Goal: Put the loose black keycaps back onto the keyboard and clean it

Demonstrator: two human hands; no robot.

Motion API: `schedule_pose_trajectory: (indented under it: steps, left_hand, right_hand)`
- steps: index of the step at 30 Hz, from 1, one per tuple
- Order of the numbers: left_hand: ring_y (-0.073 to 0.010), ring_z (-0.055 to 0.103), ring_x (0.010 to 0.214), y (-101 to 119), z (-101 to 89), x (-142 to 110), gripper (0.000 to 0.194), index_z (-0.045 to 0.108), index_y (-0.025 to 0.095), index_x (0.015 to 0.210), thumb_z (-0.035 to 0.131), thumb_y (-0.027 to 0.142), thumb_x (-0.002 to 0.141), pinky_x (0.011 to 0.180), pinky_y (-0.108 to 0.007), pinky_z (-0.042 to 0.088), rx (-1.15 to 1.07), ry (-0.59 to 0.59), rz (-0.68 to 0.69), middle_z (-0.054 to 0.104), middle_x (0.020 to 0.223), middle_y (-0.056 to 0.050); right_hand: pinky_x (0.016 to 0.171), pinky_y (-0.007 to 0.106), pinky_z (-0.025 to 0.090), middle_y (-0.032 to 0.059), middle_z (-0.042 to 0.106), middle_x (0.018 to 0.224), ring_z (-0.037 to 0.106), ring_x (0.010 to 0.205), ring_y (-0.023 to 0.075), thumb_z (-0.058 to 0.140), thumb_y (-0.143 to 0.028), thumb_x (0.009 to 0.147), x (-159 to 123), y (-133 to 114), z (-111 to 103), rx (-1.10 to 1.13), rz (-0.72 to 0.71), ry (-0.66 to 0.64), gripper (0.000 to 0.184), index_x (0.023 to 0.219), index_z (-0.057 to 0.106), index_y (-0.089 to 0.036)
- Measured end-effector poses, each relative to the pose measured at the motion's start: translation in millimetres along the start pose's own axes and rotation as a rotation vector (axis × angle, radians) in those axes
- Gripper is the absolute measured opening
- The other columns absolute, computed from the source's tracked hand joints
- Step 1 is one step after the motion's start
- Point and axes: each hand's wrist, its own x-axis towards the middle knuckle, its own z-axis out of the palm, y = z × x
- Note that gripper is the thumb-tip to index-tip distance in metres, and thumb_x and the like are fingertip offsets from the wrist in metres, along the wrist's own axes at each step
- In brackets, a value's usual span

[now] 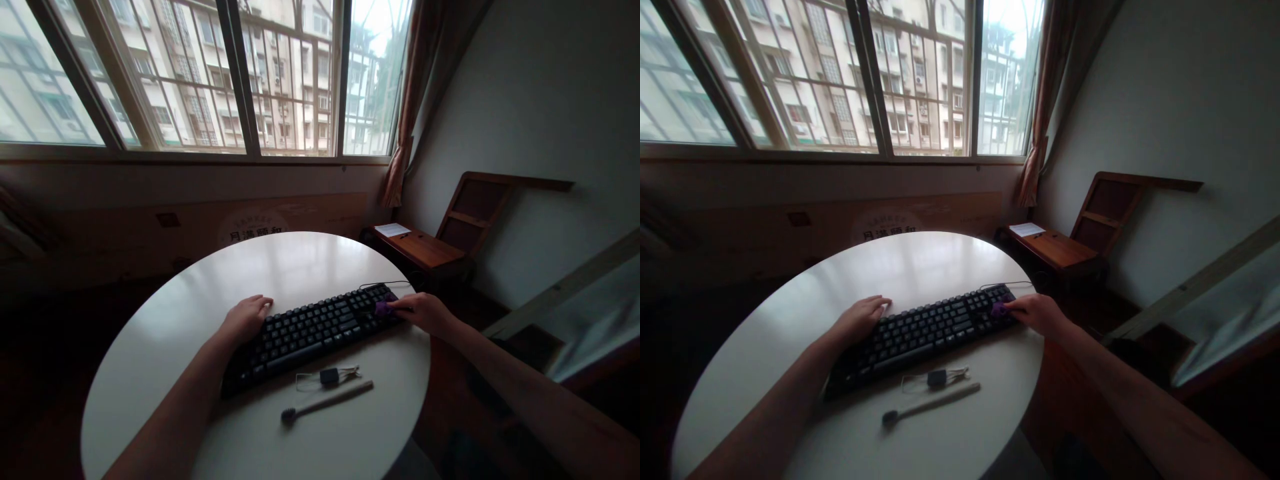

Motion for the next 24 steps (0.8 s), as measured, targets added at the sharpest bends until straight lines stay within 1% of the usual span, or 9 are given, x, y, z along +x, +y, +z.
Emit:
schedule_pose_trajectory:
  steps: [3,6,8,10,12,15,17,20,24]
  left_hand:
    - [-0.0232,0.052,0.130,2,-3.6,-3,0.049,0.063,0.020,0.131,0.030,0.031,0.096,0.109,-0.033,0.040,0.023,-0.003,0.003,0.057,0.141,-0.007]
    - [-0.0296,0.048,0.133,9,-18.1,-13,0.048,0.061,0.019,0.132,0.033,0.035,0.096,0.106,-0.042,0.042,0.068,0.011,-0.027,0.052,0.145,-0.011]
    - [-0.0347,0.048,0.131,19,-32.9,-23,0.048,0.060,0.019,0.133,0.039,0.039,0.094,0.100,-0.048,0.045,0.110,0.005,-0.065,0.051,0.145,-0.015]
    - [-0.0350,0.055,0.122,34,-47.7,-36,0.051,0.059,0.019,0.134,0.047,0.044,0.090,0.095,-0.046,0.048,0.160,-0.074,-0.092,0.057,0.138,-0.015]
    - [-0.0336,0.060,0.113,50,-58.2,-49,0.053,0.062,0.021,0.130,0.057,0.045,0.083,0.093,-0.043,0.050,0.129,-0.187,-0.021,0.062,0.129,-0.014]
    - [-0.0325,0.060,0.117,66,-63.6,-67,0.071,0.055,0.023,0.140,0.066,0.045,0.073,0.098,-0.041,0.049,0.031,-0.273,0.086,0.058,0.136,-0.013]
    - [-0.0348,0.051,0.129,68,-62.3,-77,0.084,0.048,0.022,0.146,0.070,0.044,0.068,0.107,-0.042,0.043,0.030,-0.275,0.065,0.049,0.147,-0.014]
    - [-0.0369,0.036,0.142,61,-57.2,-88,0.097,0.041,0.019,0.152,0.072,0.040,0.062,0.115,-0.043,0.034,0.051,-0.311,0.011,0.034,0.157,-0.015]
    - [-0.0354,0.031,0.145,50,-47.6,-95,0.099,0.034,0.021,0.155,0.068,0.027,0.063,0.117,-0.042,0.032,0.079,-0.306,-0.001,0.027,0.161,-0.015]
  right_hand:
    - [0.084,0.027,0.049,0.0038,0.074,0.103,0.067,0.091,0.0195,0.060,-0.036,0.089,-8,24,-6,0.046,0.065,0.132,0.026,0.106,0.076,-0.026]
    - [0.083,0.028,0.049,0.0059,0.071,0.093,0.064,0.087,0.0200,0.063,-0.044,0.082,-9,51,-11,0.285,0.296,0.274,0.029,0.087,0.075,-0.019]
    - [0.080,0.028,0.049,0.0070,0.070,0.089,0.063,0.085,0.0199,0.063,-0.049,0.080,-5,68,-11,0.446,0.446,0.349,0.034,0.081,0.072,-0.016]
    - [0.074,0.027,0.051,0.0082,0.070,0.089,0.064,0.082,0.0195,0.062,-0.049,0.079,3,85,-8,0.535,0.532,0.389,0.037,0.086,0.070,-0.014]
    - [0.066,0.025,0.051,0.0094,0.071,0.092,0.065,0.078,0.0182,0.062,-0.043,0.077,15,99,-5,0.593,0.577,0.408,0.036,0.095,0.068,-0.012]
    - [0.059,0.020,0.050,0.0102,0.070,0.099,0.065,0.072,0.0148,0.061,-0.027,0.071,35,119,1,0.662,0.627,0.448,0.031,0.098,0.064,-0.012]
    - [0.059,0.019,0.050,0.0090,0.069,0.099,0.065,0.070,0.0128,0.059,-0.018,0.067,45,132,5,0.681,0.648,0.466,0.038,0.104,0.062,-0.012]
    - [0.058,0.020,0.051,0.0043,0.067,0.085,0.062,0.060,0.0109,0.057,-0.011,0.063,51,148,13,0.678,0.669,0.443,0.057,0.120,0.060,-0.013]
    - [0.065,0.023,0.053,0.0017,0.066,0.077,0.061,0.060,0.0113,0.059,-0.006,0.061,45,159,29,0.617,0.613,0.355,0.066,0.127,0.063,-0.013]
